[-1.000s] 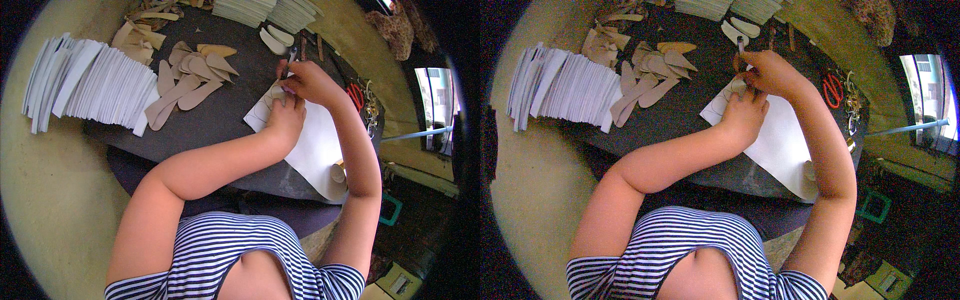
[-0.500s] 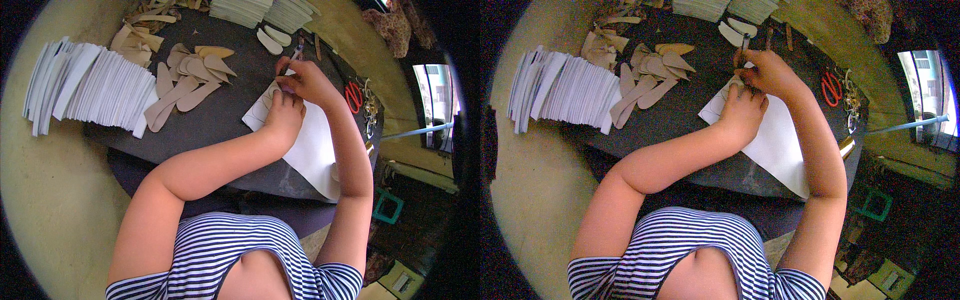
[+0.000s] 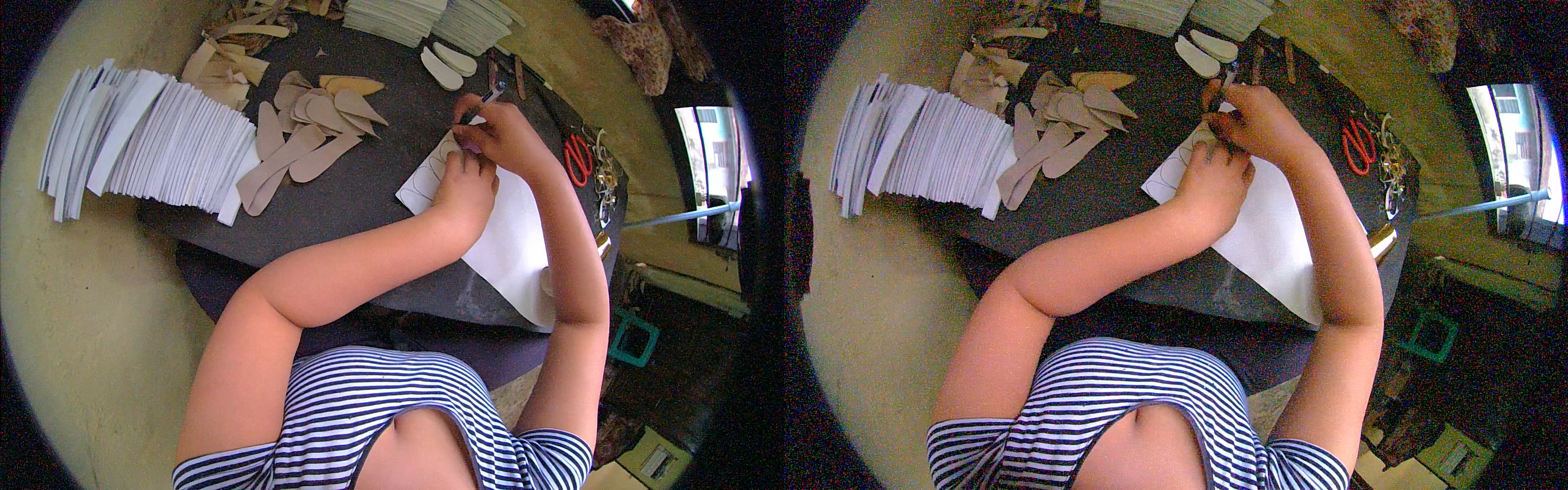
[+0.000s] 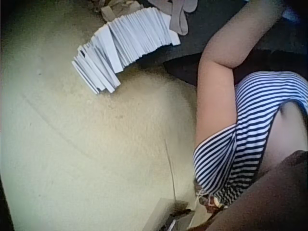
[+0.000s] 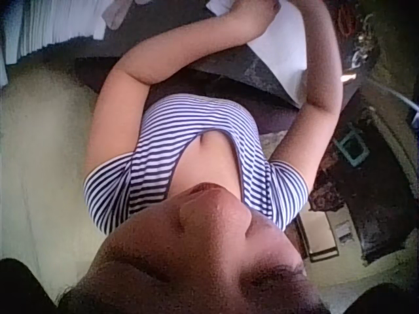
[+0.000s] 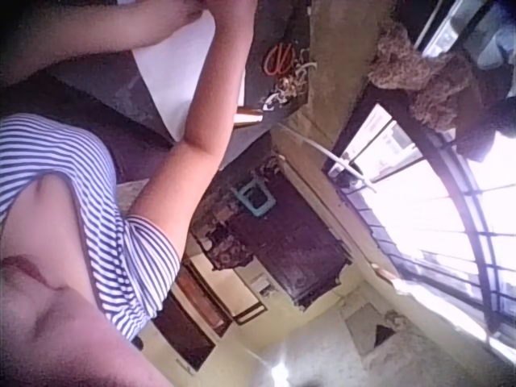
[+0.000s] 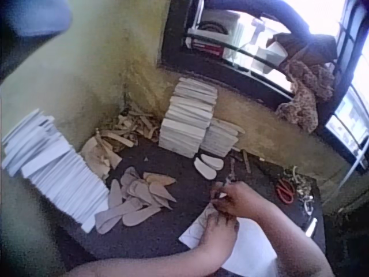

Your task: The person traces the outline of a small pink template onto a white sheet of paper using a pen. They repeatedly reposition the template to create multiple identical shapes in a row on the paper.

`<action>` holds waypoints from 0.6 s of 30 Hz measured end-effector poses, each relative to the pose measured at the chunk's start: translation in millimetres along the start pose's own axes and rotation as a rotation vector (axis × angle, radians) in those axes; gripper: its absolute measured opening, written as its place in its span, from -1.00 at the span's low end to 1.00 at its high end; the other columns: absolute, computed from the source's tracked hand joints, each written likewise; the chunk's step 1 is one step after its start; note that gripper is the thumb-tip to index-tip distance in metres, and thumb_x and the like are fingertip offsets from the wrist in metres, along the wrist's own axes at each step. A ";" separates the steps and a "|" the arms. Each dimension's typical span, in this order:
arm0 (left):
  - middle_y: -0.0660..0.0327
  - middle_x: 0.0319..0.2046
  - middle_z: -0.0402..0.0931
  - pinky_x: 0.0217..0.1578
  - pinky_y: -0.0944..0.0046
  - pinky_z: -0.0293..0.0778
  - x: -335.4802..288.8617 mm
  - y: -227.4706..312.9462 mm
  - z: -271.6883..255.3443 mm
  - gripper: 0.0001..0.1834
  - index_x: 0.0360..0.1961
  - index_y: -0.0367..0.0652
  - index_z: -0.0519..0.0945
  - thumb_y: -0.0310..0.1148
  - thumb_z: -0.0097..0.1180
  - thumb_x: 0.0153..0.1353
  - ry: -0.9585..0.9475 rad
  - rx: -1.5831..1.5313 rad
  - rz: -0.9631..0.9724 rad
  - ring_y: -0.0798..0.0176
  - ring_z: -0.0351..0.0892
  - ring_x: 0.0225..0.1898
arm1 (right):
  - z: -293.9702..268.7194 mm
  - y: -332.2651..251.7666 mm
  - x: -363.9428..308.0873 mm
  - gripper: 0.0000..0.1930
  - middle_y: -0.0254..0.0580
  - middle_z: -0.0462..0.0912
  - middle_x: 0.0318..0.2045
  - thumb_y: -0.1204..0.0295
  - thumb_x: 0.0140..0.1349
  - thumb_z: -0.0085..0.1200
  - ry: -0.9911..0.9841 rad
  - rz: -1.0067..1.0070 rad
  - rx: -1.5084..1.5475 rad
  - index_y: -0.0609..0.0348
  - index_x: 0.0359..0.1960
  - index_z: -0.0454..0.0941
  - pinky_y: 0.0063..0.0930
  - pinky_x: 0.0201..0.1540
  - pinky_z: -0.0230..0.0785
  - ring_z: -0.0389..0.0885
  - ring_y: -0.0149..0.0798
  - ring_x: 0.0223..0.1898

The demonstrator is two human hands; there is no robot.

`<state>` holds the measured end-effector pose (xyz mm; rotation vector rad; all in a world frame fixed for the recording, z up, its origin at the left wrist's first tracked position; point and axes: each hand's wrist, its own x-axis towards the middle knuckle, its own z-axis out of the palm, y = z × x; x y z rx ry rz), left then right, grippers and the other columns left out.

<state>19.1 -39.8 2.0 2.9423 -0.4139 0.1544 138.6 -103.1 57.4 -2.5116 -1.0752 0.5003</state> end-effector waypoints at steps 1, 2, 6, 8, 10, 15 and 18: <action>0.15 -0.04 0.45 0.04 -0.07 0.20 0.1 0.2 0.4 -0.57 0.03 -0.14 0.50 -0.35 0.00 0.09 -0.004 -0.004 -0.001 0.11 0.38 0.02 | -1.1 -2.6 -0.9 -0.83 -0.12 0.58 -0.55 0.45 0.19 0.15 0.004 -0.022 0.001 0.19 -0.23 0.47 -0.43 -0.36 0.42 0.58 -0.41 -0.43; 0.14 -0.05 0.45 0.03 -0.06 0.21 0.2 0.1 0.9 -0.58 0.02 -0.14 0.50 -0.35 0.00 0.09 0.001 -0.002 -0.003 0.11 0.38 0.01 | -1.8 -6.1 -2.8 -0.82 -0.13 0.58 -0.55 0.45 0.18 0.15 0.007 -0.044 0.003 0.19 -0.23 0.47 -0.43 -0.37 0.41 0.57 -0.41 -0.44; 0.14 -0.09 0.47 -0.01 -0.01 0.24 0.6 1.1 5.5 -0.61 -0.02 -0.14 0.52 -0.35 0.00 0.08 0.066 0.020 0.006 0.10 0.40 -0.02 | 3.3 3.6 -5.8 -0.82 -0.13 0.58 -0.56 0.44 0.17 0.15 0.060 -0.122 0.046 0.19 -0.23 0.47 -0.40 -0.36 0.40 0.57 -0.37 -0.46; 0.15 -0.11 0.48 -0.02 0.00 0.25 0.0 -0.1 8.7 -0.62 -0.03 -0.14 0.53 -0.35 0.00 0.08 0.096 0.021 0.002 0.10 0.40 -0.03 | 0.5 -2.7 -1.8 -0.78 0.01 0.61 -0.49 0.42 0.12 0.18 0.060 -0.089 0.014 0.14 -0.20 0.51 -0.25 -0.34 0.45 0.63 -0.10 -0.39; 0.15 -0.13 0.48 -0.03 0.00 0.25 0.3 -1.5 9.2 -0.62 -0.03 -0.15 0.53 -0.36 0.00 0.08 0.109 0.001 -0.005 0.10 0.40 -0.03 | -0.1 -2.9 -0.3 -0.76 0.07 0.63 -0.46 0.41 0.09 0.19 0.053 -0.077 0.005 0.12 -0.19 0.53 -0.17 -0.33 0.48 0.66 0.03 -0.36; 0.15 -0.13 0.47 -0.03 0.01 0.25 1.5 0.0 5.5 -0.62 -0.03 -0.16 0.53 -0.36 0.00 0.08 0.060 -0.020 -0.006 0.10 0.40 -0.03 | 2.6 7.5 -2.3 -0.83 -0.04 0.58 -0.52 0.45 0.15 0.15 0.028 -0.117 0.030 0.22 -0.26 0.47 -0.38 -0.36 0.39 0.57 -0.28 -0.47; 0.15 -0.12 0.47 -0.03 0.01 0.26 0.5 0.4 4.9 -0.62 -0.03 -0.15 0.53 -0.36 0.00 0.08 0.062 -0.008 0.001 0.10 0.40 -0.03 | 3.2 7.5 -3.0 -0.83 -0.03 0.56 -0.55 0.43 0.15 0.16 0.068 -0.175 0.030 0.21 -0.27 0.48 -0.36 -0.38 0.37 0.56 -0.23 -0.49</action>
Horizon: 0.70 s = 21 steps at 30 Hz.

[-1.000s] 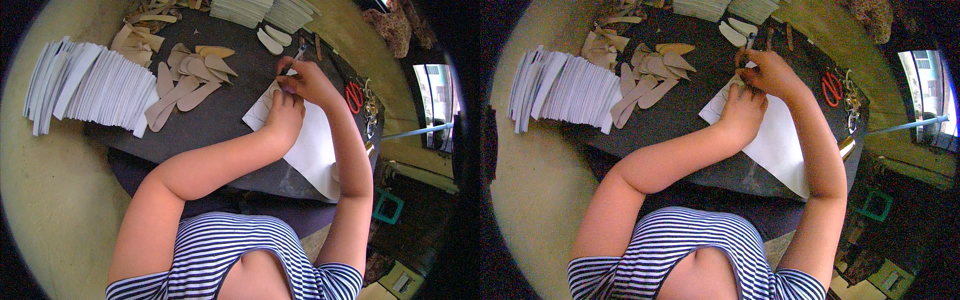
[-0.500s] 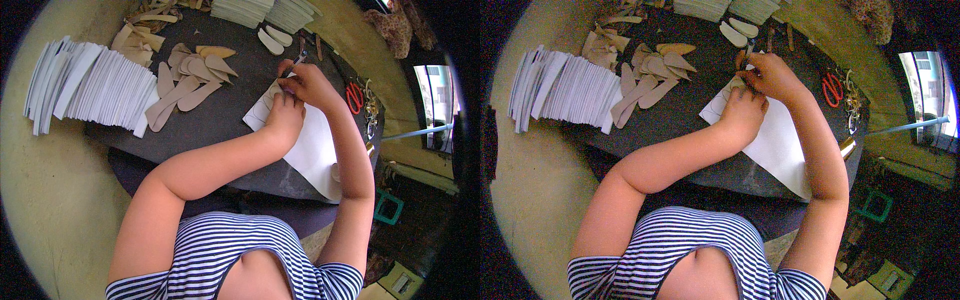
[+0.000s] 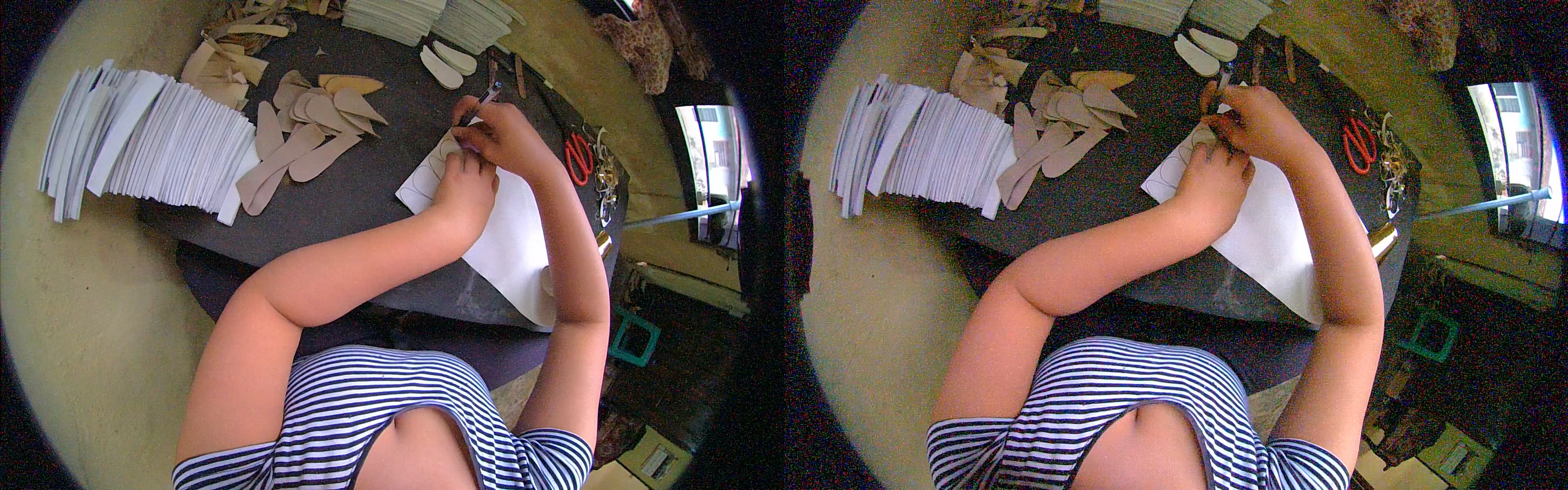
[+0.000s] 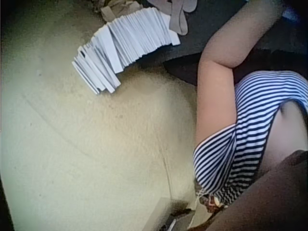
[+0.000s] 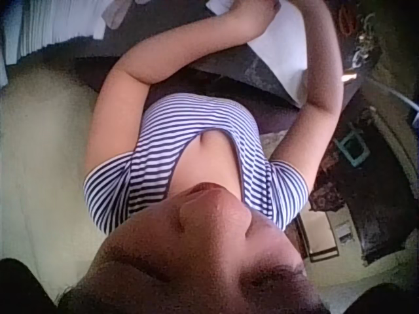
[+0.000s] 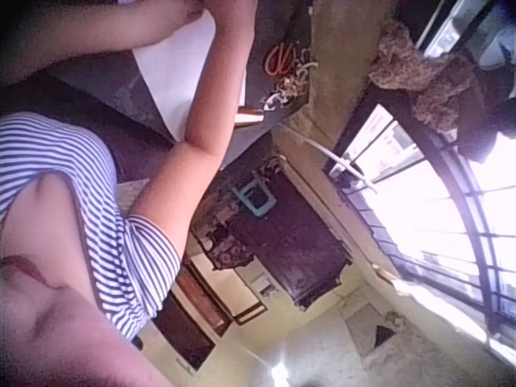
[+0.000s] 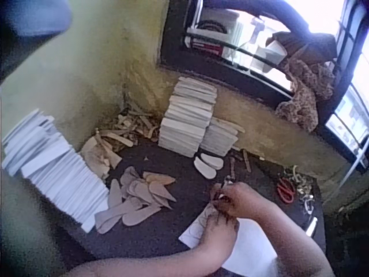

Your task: The person traces the outline of a small pink template onto a white sheet of paper using a pen. They repeatedly reposition the template to create multiple identical shapes in a row on the paper.

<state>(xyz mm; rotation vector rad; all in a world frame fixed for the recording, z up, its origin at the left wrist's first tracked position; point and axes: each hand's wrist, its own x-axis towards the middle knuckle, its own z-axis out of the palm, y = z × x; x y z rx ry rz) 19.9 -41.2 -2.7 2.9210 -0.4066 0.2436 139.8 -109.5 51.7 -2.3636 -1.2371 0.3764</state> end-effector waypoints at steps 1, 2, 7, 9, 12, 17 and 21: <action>0.15 -0.12 0.47 -0.04 0.01 0.26 -0.6 0.0 0.6 -0.62 -0.03 -0.15 0.53 -0.36 0.00 0.08 0.002 0.009 0.004 0.10 0.40 -0.03 | -0.4 -2.0 0.8 -0.81 0.00 0.58 -0.52 0.44 0.12 0.16 -0.008 0.027 -0.023 0.19 -0.25 0.50 -0.29 -0.36 0.40 0.59 -0.13 -0.44; 0.15 -0.12 0.47 -0.04 0.01 0.27 -0.4 0.0 1.2 -0.62 -0.03 -0.15 0.53 -0.36 0.00 0.08 0.001 0.010 -0.001 0.10 0.40 -0.03 | -2.0 -5.6 2.3 -0.79 0.03 0.61 -0.48 0.44 0.09 0.17 -0.016 0.055 -0.046 0.17 -0.23 0.52 -0.22 -0.34 0.44 0.62 -0.03 -0.40; 0.15 -0.10 0.48 -0.05 0.00 0.29 0.8 -1.4 -0.8 -0.61 -0.02 -0.16 0.52 -0.35 0.00 0.08 -0.004 -0.008 -0.013 0.08 0.40 -0.03 | -5.4 -9.2 1.8 -0.77 0.05 0.64 -0.43 0.45 0.07 0.16 -0.072 0.096 -0.125 0.15 -0.20 0.54 -0.14 -0.30 0.48 0.65 0.08 -0.35; 0.14 -0.10 0.47 -0.05 -0.01 0.30 0.8 -1.0 -0.1 -0.61 -0.02 -0.16 0.52 -0.35 0.00 0.09 0.006 0.012 -0.008 0.08 0.40 -0.03 | -6.1 -9.1 -0.5 -0.77 0.05 0.64 -0.42 0.44 0.07 0.15 -0.082 0.091 -0.135 0.16 -0.21 0.54 -0.13 -0.30 0.47 0.64 0.08 -0.34; 0.14 -0.10 0.47 -0.05 -0.03 0.30 0.4 -0.9 -1.2 -0.61 -0.01 -0.16 0.51 -0.34 0.00 0.09 -0.016 0.015 0.003 0.08 0.40 -0.02 | -3.2 -6.3 -3.5 -0.81 0.03 0.50 -0.62 0.34 0.13 0.19 -0.014 0.035 -0.081 0.17 -0.32 0.51 -0.26 -0.48 0.28 0.47 -0.09 -0.59; 0.14 -0.09 0.46 -0.04 -0.06 0.31 -0.6 -1.5 -0.8 -0.59 -0.01 -0.17 0.51 -0.34 0.01 0.08 -0.001 -0.024 0.009 0.07 0.39 -0.01 | 2.2 1.7 -0.7 -0.82 -0.01 0.52 -0.58 0.39 0.15 0.17 0.027 0.063 -0.073 0.18 -0.29 0.48 -0.29 -0.45 0.32 0.50 -0.19 -0.56; 0.13 -0.07 0.44 -0.02 -0.08 0.30 -1.3 -4.4 -0.2 -0.59 -0.01 -0.17 0.50 -0.34 0.01 0.06 0.013 -0.036 0.006 0.06 0.38 0.00 | 2.1 -2.5 1.3 -0.84 -0.04 0.55 -0.54 0.45 0.16 0.16 0.021 0.093 -0.065 0.19 -0.27 0.46 -0.32 -0.40 0.37 0.54 -0.28 -0.51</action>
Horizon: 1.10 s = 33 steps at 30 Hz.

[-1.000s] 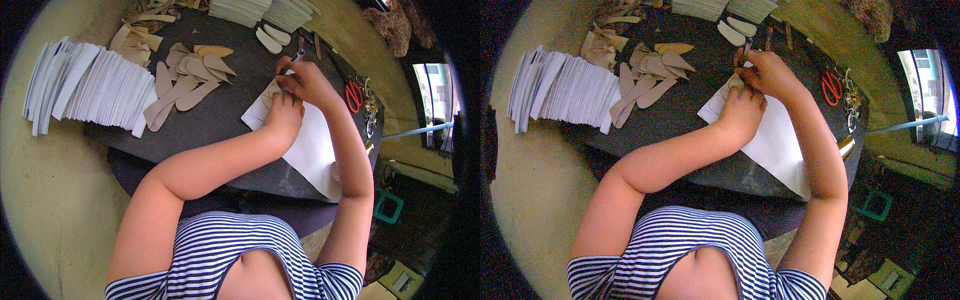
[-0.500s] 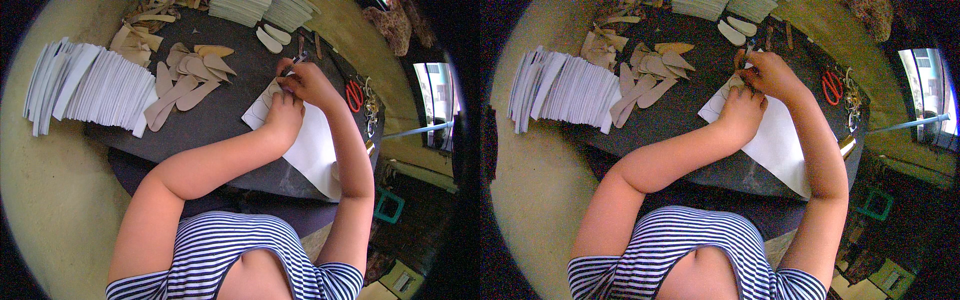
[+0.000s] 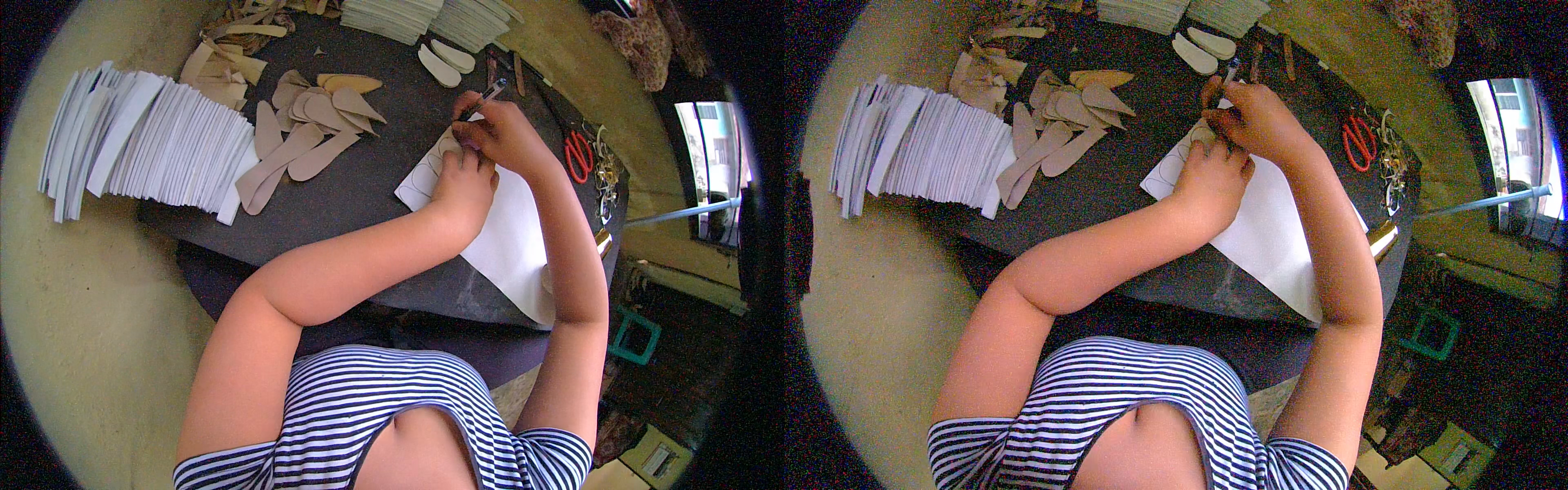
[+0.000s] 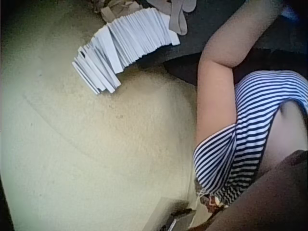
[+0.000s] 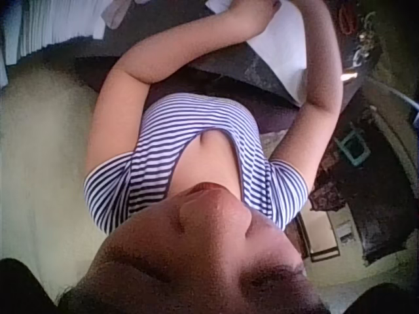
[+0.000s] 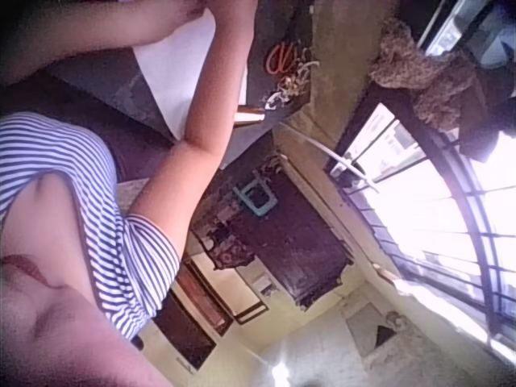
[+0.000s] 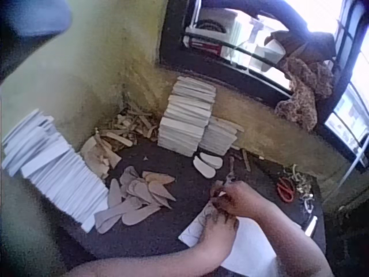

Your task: The person traces the outline of a small pink template onto a white sheet of paper using a pen. They repeatedly reposition the template to create multiple identical shapes in a row on the paper.

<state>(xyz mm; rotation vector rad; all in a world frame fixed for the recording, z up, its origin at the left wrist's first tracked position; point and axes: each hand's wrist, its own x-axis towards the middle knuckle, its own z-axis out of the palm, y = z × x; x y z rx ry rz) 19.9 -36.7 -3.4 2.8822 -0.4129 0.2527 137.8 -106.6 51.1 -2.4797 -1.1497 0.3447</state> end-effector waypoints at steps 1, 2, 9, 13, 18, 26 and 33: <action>0.13 -0.07 0.44 -0.02 -0.09 0.30 0.4 0.1 -0.2 -0.58 -0.01 -0.17 0.50 -0.34 0.02 0.06 0.001 0.004 -0.004 0.06 0.38 0.00 | 0.3 0.9 -0.3 -0.84 -0.05 0.56 -0.53 0.45 0.16 0.16 0.008 0.005 0.016 0.19 -0.27 0.46 -0.33 -0.39 0.38 0.54 -0.29 -0.50; 0.13 -0.06 0.44 -0.01 -0.09 0.29 0.7 0.2 -0.3 -0.58 -0.01 -0.17 0.50 -0.35 0.02 0.06 -0.008 -0.004 -0.002 0.05 0.38 0.01 | 1.3 2.9 -0.6 -0.84 -0.06 0.56 -0.53 0.45 0.16 0.16 0.016 0.010 0.032 0.19 -0.27 0.46 -0.34 -0.38 0.39 0.54 -0.29 -0.49; 0.12 -0.04 0.42 0.00 -0.11 0.28 0.1 0.2 -4.6 -0.59 -0.01 -0.15 0.51 -0.35 0.01 0.07 -0.031 -0.019 0.000 0.05 0.35 0.04 | 2.3 9.2 -2.4 -0.74 0.09 0.60 -0.52 0.37 0.09 0.21 0.030 0.063 0.059 0.17 -0.21 0.53 -0.16 -0.40 0.41 0.62 0.08 -0.44; 0.12 -0.04 0.42 -0.04 -0.10 0.29 1.1 0.3 -2.0 -0.62 -0.03 -0.16 0.52 -0.35 0.00 0.08 -0.038 -0.050 -0.002 0.06 0.35 0.02 | 0.5 4.1 -2.5 -0.76 0.09 0.62 -0.49 0.37 0.10 0.19 0.023 0.028 0.125 0.16 -0.21 0.53 -0.19 -0.39 0.44 0.64 0.04 -0.45; 0.12 -0.07 0.42 -0.09 -0.04 0.31 1.0 -0.8 1.0 -0.62 -0.04 -0.19 0.52 -0.36 -0.01 0.08 -0.021 -0.037 -0.002 0.06 0.36 0.00 | -0.2 2.5 -1.9 -0.88 -0.22 0.59 -0.47 0.52 0.19 0.12 -0.019 0.073 0.150 0.24 -0.28 0.44 -0.49 -0.34 0.46 0.57 -0.48 -0.38; 0.07 -0.08 0.41 -0.11 -0.01 0.32 -3.3 1.6 5.5 -0.58 0.00 -0.22 0.50 -0.36 -0.02 0.08 0.052 -0.040 -0.034 0.03 0.34 0.02 | 2.2 12.2 -7.8 -0.89 -0.21 0.62 -0.39 0.52 0.23 0.08 -0.003 0.164 0.318 0.25 -0.25 0.44 -0.49 -0.29 0.51 0.64 -0.42 -0.31; 0.04 -0.03 0.39 -0.07 -0.05 0.31 0.0 -0.4 4.5 -0.59 -0.01 -0.22 0.51 -0.35 -0.03 0.08 -0.018 -0.058 -0.008 0.01 0.33 0.06 | 5.6 17.9 -8.8 -0.75 -0.02 0.65 -0.53 0.35 0.14 0.20 0.050 0.156 0.284 0.12 -0.16 0.53 -0.29 -0.41 0.49 0.68 -0.17 -0.49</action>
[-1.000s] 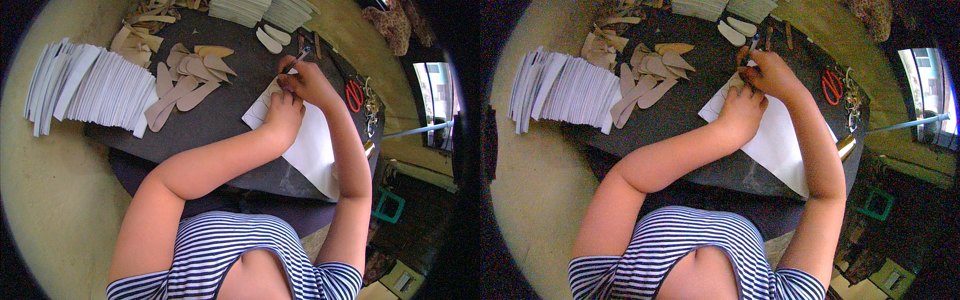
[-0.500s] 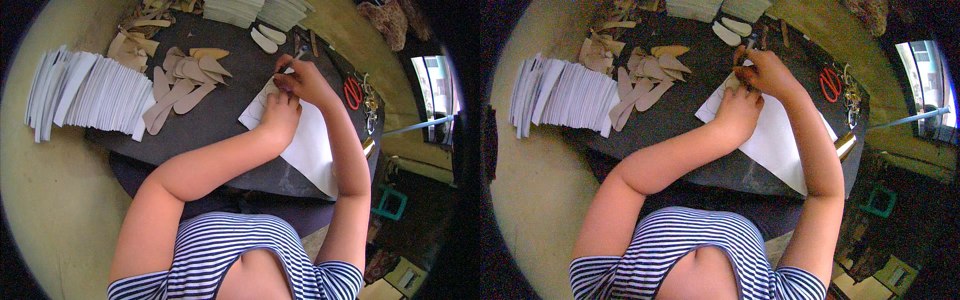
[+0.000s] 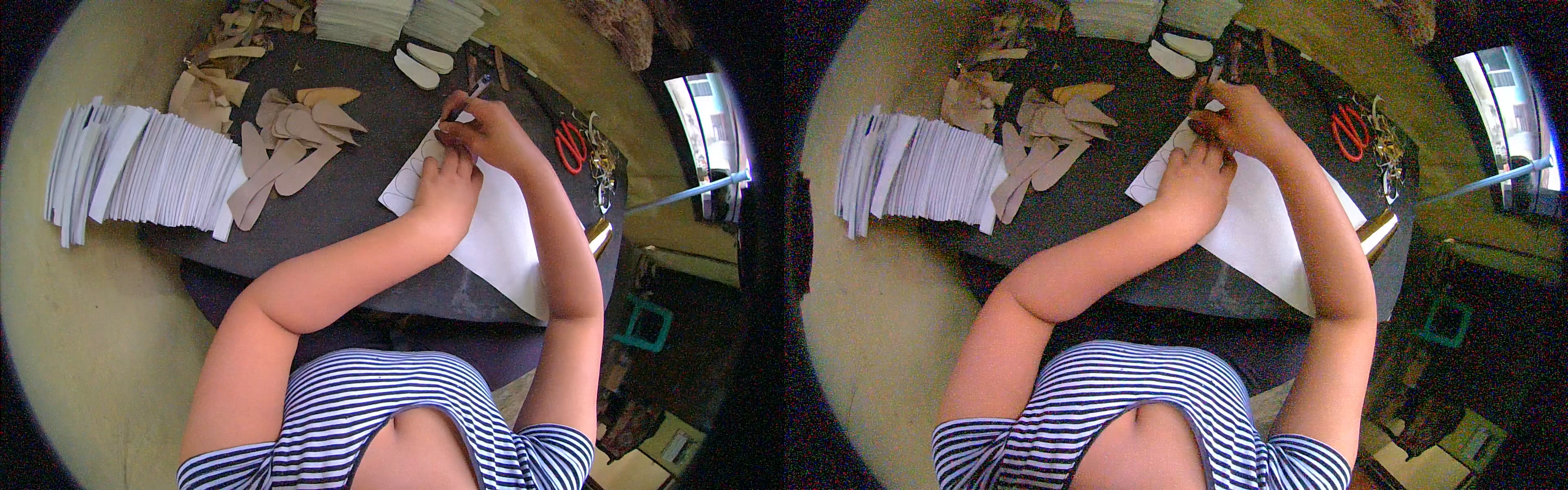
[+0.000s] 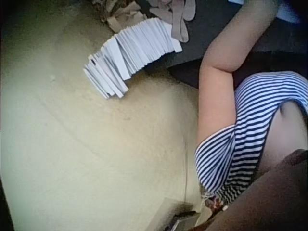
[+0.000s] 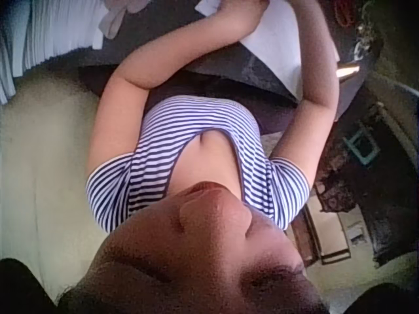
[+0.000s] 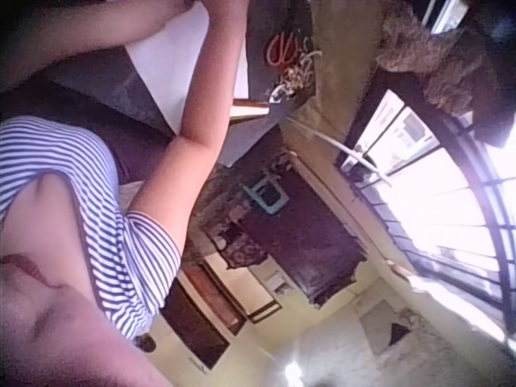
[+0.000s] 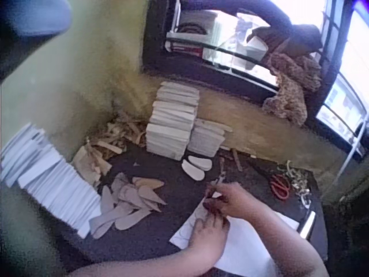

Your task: The person traces the outline of a small pink template onto a white sheet of paper using a pen. They repeatedly reposition the template to create multiple identical shapes in a row on the paper.

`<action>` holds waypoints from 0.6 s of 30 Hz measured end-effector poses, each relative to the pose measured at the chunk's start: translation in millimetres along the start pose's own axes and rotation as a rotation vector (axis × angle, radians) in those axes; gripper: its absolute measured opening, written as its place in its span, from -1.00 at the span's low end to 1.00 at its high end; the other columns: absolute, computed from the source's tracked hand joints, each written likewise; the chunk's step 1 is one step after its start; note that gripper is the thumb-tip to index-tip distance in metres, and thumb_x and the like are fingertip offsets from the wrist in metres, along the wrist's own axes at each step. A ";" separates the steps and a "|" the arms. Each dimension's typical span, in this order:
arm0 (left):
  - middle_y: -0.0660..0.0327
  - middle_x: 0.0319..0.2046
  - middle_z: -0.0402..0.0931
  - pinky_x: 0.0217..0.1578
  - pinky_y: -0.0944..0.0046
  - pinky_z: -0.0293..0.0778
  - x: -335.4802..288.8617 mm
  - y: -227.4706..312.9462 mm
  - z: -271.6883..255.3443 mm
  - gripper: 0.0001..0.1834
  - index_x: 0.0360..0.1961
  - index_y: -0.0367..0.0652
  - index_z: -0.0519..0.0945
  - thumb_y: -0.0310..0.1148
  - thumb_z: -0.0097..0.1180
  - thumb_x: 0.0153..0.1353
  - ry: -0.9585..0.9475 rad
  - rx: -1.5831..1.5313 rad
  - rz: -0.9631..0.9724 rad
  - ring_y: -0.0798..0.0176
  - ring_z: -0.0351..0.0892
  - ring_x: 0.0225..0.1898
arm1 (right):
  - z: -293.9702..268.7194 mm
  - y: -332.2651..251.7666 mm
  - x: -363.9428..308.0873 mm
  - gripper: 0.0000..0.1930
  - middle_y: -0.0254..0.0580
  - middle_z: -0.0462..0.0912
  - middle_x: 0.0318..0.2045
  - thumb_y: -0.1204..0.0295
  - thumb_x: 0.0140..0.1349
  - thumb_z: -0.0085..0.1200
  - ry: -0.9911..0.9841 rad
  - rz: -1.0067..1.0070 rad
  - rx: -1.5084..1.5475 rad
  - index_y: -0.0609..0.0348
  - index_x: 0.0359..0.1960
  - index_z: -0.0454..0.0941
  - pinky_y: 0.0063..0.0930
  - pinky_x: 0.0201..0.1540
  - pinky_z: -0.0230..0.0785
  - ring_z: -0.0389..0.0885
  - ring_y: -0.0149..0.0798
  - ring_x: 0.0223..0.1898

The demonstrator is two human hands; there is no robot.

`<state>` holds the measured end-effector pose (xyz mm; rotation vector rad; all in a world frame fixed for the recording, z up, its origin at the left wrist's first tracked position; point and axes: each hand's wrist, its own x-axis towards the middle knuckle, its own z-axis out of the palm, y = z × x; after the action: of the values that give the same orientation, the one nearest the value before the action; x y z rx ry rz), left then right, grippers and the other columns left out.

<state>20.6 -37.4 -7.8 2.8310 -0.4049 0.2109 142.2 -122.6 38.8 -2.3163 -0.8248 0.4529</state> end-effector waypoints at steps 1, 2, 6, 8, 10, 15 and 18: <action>0.04 -0.03 0.39 -0.06 -0.06 0.31 -0.2 -1.6 -1.0 -0.59 -0.01 -0.22 0.51 -0.35 -0.03 0.08 -0.010 -0.004 -0.001 0.01 0.33 0.07 | -0.7 -4.2 0.5 -0.78 -0.07 0.64 -0.50 0.40 0.16 0.17 -0.021 0.014 0.008 0.16 -0.18 0.50 -0.35 -0.40 0.49 0.66 -0.26 -0.46; 0.03 -0.01 0.38 -0.05 -0.08 0.30 -0.9 -2.9 -1.3 -0.59 -0.01 -0.20 0.51 -0.34 -0.02 0.07 -0.004 -0.008 -0.006 -0.01 0.31 0.09 | -2.9 -11.6 0.2 -0.82 -0.13 0.63 -0.47 0.46 0.18 0.14 -0.043 0.027 0.016 0.20 -0.21 0.48 -0.41 -0.39 0.49 0.64 -0.34 -0.42; -0.02 0.05 0.34 0.00 -0.19 0.24 -1.9 -2.6 -6.2 -0.56 0.01 -0.12 0.52 -0.33 0.04 0.04 -0.013 -0.015 -0.039 -0.10 0.23 0.17 | -6.1 -15.8 -3.3 -0.85 -0.20 0.61 -0.46 0.51 0.19 0.12 -0.036 0.048 0.031 0.24 -0.24 0.45 -0.45 -0.41 0.48 0.60 -0.42 -0.43; -0.04 0.09 0.31 0.02 -0.25 0.21 -1.3 -0.5 -6.3 -0.53 0.02 -0.09 0.52 -0.31 0.09 0.01 -0.007 -0.004 -0.042 -0.14 0.19 0.20 | -5.5 -10.2 -5.5 -0.85 -0.20 0.60 -0.47 0.51 0.18 0.12 -0.022 0.042 0.071 0.24 -0.24 0.46 -0.45 -0.42 0.48 0.59 -0.42 -0.44; -0.04 0.12 0.28 0.03 -0.29 0.18 -1.1 -0.5 -6.0 -0.50 0.03 -0.05 0.52 -0.29 0.13 -0.02 0.023 0.025 -0.034 -0.17 0.16 0.22 | -5.6 -11.1 -5.3 -0.85 -0.20 0.60 -0.47 0.51 0.18 0.13 -0.034 0.074 0.094 0.23 -0.24 0.46 -0.45 -0.41 0.48 0.59 -0.42 -0.44; -0.02 0.11 0.29 0.05 -0.30 0.15 0.8 -8.6 -19.0 -0.46 0.04 -0.05 0.51 -0.24 0.17 -0.06 -0.085 -0.041 -0.015 -0.15 0.20 0.20 | -4.9 -8.1 -3.5 -0.85 -0.22 0.59 -0.42 0.53 0.16 0.14 -0.010 -0.021 -0.021 0.24 -0.25 0.46 -0.47 -0.35 0.48 0.60 -0.40 -0.40; -0.01 0.09 0.31 0.04 -0.28 0.17 2.5 -9.9 -25.1 -0.45 0.03 -0.06 0.52 -0.22 0.18 -0.07 -0.092 -0.031 -0.002 -0.13 0.22 0.18 | -7.5 3.1 -11.9 -0.86 -0.22 0.59 -0.38 0.53 0.16 0.13 0.021 -0.009 0.106 0.27 -0.28 0.46 -0.46 -0.28 0.47 0.59 -0.38 -0.38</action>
<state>23.3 -21.7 14.2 2.8183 -0.4204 0.0739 138.5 -135.7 43.6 -2.2160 -0.7817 0.4562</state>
